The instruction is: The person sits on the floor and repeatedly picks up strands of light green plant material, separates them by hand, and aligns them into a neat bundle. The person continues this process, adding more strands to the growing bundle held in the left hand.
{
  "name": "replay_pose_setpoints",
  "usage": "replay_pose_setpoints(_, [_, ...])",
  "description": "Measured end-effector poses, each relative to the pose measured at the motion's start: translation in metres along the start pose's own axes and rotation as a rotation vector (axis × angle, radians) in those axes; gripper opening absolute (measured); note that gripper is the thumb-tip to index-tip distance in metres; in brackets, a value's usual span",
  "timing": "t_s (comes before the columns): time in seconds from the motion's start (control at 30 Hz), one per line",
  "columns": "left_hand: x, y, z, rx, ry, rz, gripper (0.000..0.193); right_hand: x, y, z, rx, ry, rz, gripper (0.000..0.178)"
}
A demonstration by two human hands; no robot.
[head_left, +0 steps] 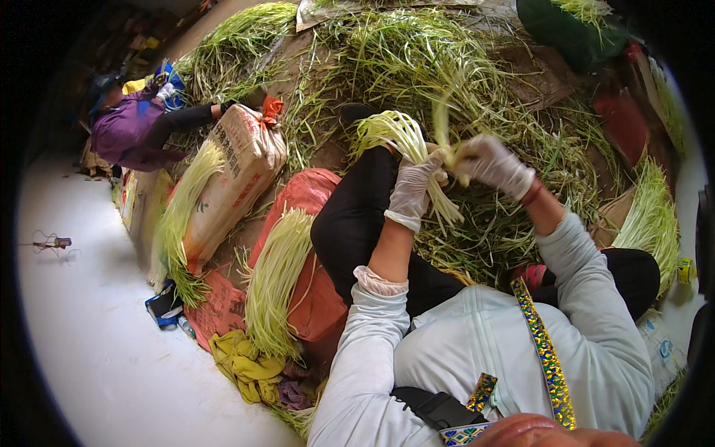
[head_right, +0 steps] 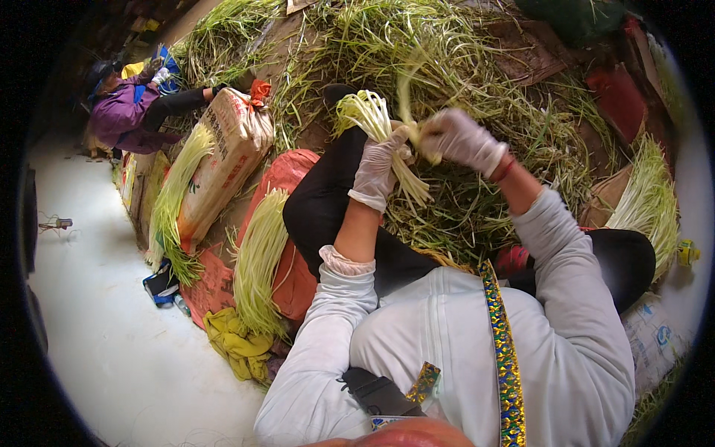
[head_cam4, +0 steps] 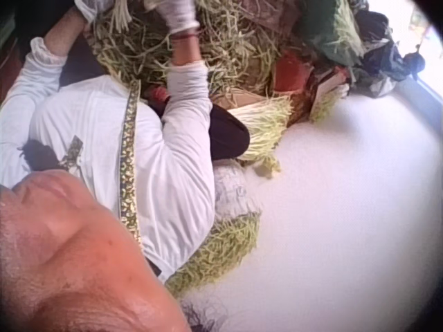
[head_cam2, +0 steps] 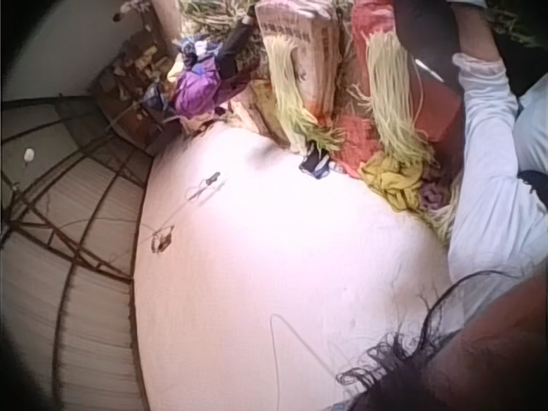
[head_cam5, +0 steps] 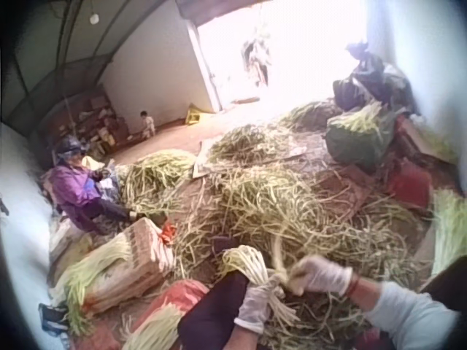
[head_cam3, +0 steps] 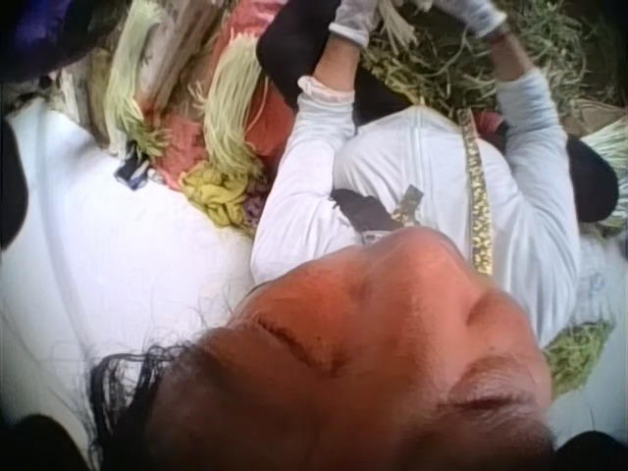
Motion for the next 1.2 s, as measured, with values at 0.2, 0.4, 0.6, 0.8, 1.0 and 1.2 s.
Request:
replay_pose_setpoints(0.2, [-0.005,-0.001,0.005,-0.047,-0.016,-0.102,0.011,-0.022,0.073,0.020,0.223,0.341,-0.207,0.007])
replay_pose_setpoints(0.4, [-0.023,0.019,0.014,-0.071,0.084,-0.659,0.015,-0.051,0.208,0.136,1.018,-0.850,0.945,0.030])
replay_pose_setpoints(0.6, [-0.045,0.071,0.009,0.243,0.216,0.064,0.018,-0.134,0.192,0.046,0.610,-0.056,0.801,0.019])
replay_pose_setpoints(0.8, [-0.056,0.038,-0.003,0.123,0.316,0.422,0.009,-0.049,0.229,-0.034,0.603,0.108,0.444,0.021])
replay_pose_setpoints(1.0, [-0.067,0.037,-0.001,0.115,0.345,0.326,0.009,-0.089,0.240,0.013,0.721,0.232,-0.247,0.018])
replay_pose_setpoints(1.2, [-0.065,0.029,-0.006,0.056,0.327,0.314,0.014,-0.208,0.202,0.058,0.142,0.678,-0.312,0.020])
Point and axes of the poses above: each hand's wrist, its own z-axis away from the middle knuckle, its own x-axis out of the palm, y = z × x, the point moved 10 cm from there along -z, towards the middle knuckle, and after that the axes turned 5 degrees about -y, right-handed, at the moved point
